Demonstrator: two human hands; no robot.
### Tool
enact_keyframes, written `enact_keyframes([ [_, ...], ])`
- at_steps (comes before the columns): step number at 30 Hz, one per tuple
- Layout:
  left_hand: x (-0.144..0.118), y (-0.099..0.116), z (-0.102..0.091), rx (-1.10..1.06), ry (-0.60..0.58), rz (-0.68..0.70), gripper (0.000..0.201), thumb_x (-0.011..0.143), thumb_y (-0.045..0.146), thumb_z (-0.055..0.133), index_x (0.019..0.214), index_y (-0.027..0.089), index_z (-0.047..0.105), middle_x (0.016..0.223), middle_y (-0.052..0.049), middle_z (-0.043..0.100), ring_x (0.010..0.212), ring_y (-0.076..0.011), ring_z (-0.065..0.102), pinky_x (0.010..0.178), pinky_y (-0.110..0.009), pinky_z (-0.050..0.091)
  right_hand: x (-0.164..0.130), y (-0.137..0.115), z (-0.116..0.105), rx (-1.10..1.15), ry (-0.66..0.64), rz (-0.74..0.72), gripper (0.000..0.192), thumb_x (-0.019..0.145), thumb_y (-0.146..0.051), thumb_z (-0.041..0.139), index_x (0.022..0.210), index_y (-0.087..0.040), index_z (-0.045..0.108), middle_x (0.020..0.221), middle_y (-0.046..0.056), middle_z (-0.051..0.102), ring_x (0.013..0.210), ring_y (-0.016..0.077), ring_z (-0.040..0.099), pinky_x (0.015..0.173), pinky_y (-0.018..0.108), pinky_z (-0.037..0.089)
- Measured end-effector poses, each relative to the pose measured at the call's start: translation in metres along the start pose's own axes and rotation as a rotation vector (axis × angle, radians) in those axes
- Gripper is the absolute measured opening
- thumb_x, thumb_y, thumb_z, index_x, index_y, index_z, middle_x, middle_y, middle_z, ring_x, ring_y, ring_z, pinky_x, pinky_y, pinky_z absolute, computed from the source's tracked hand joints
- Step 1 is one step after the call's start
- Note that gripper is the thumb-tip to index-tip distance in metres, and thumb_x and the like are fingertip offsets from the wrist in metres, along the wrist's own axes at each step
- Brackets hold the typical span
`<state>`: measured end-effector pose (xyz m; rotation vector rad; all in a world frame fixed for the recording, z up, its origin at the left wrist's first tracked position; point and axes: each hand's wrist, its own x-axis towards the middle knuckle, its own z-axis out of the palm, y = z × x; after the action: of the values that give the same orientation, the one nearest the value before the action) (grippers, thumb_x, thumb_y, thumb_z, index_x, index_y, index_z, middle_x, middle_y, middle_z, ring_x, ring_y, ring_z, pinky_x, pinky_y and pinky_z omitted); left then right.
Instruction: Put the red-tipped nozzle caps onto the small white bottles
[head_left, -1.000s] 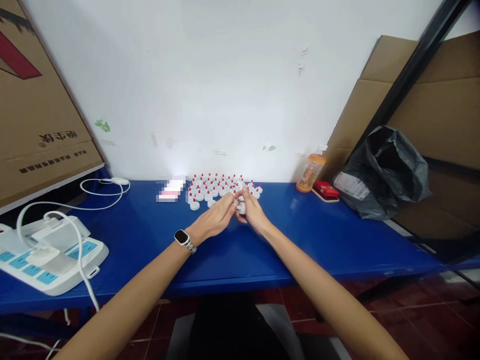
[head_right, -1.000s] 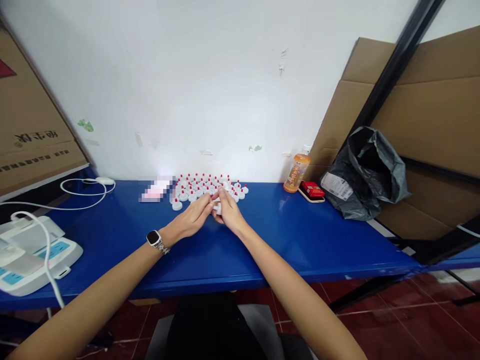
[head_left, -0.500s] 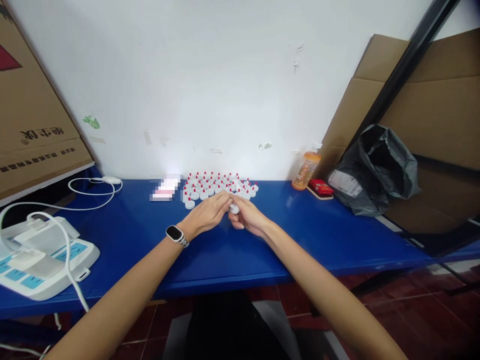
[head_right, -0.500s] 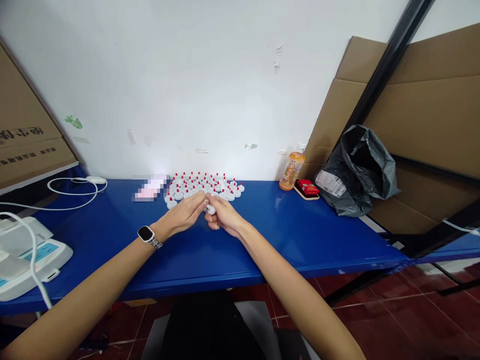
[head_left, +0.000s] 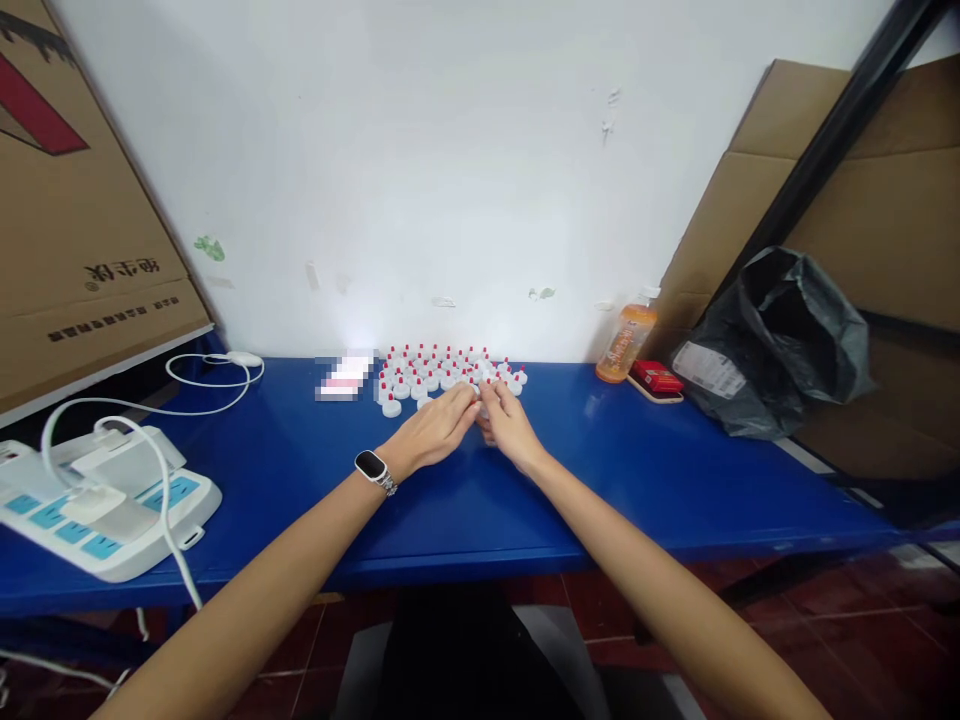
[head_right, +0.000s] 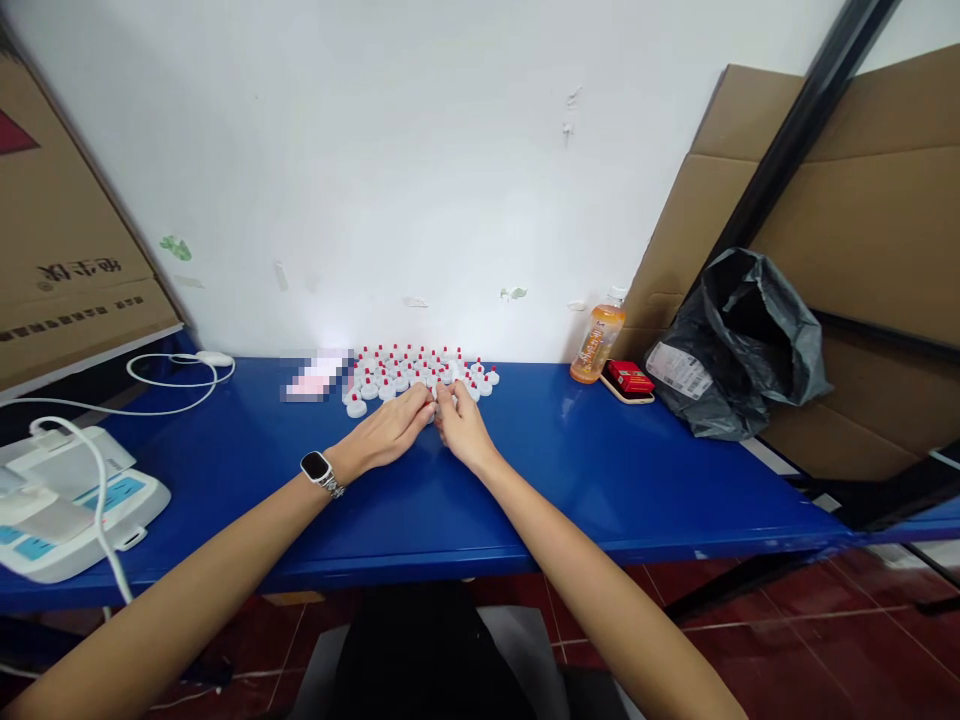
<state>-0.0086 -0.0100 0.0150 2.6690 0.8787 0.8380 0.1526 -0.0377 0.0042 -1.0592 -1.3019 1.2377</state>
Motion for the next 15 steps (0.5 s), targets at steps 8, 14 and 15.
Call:
enact_keyframes([
  [8, 0.006, -0.011, -0.001, 0.142, -0.077, 0.118, 0.034, 0.109, 0.038, 0.026, 0.111, 0.020, 0.055, 0.109, -0.010, 0.059, 0.092, -0.0218, 0.061, 0.082, -0.034, 0.049, 0.006, 0.005, -0.004, -0.011, -0.036, 0.149, 0.059, 0.085, -0.080, 0.048, 0.072, -0.024, 0.042, 0.045, -0.009, 0.034, 0.034, 0.0058, 0.024, 0.035, 0.019, 0.017],
  [14, 0.005, -0.005, 0.004, -0.014, -0.077, 0.118, 0.035, 0.108, 0.037, 0.026, 0.095, 0.020, 0.053, 0.091, -0.006, 0.063, 0.081, -0.0196, 0.059, 0.077, -0.034, 0.046, 0.000, 0.000, -0.007, -0.317, 0.014, -0.007, 0.064, 0.098, -0.071, 0.024, 0.062, -0.023, 0.044, 0.050, 0.001, 0.046, 0.042, 0.0126, 0.040, 0.043, 0.027, 0.030],
  [15, 0.005, -0.004, 0.006, -0.071, -0.047, 0.073, 0.037, 0.108, 0.039, 0.026, 0.090, 0.020, 0.052, 0.085, -0.005, 0.062, 0.075, -0.0186, 0.057, 0.075, -0.033, 0.045, -0.002, -0.003, -0.006, -0.444, 0.051, -0.122, 0.061, 0.101, -0.065, 0.023, 0.065, -0.022, 0.047, 0.055, 0.003, 0.051, 0.048, 0.0147, 0.047, 0.048, 0.028, 0.034],
])
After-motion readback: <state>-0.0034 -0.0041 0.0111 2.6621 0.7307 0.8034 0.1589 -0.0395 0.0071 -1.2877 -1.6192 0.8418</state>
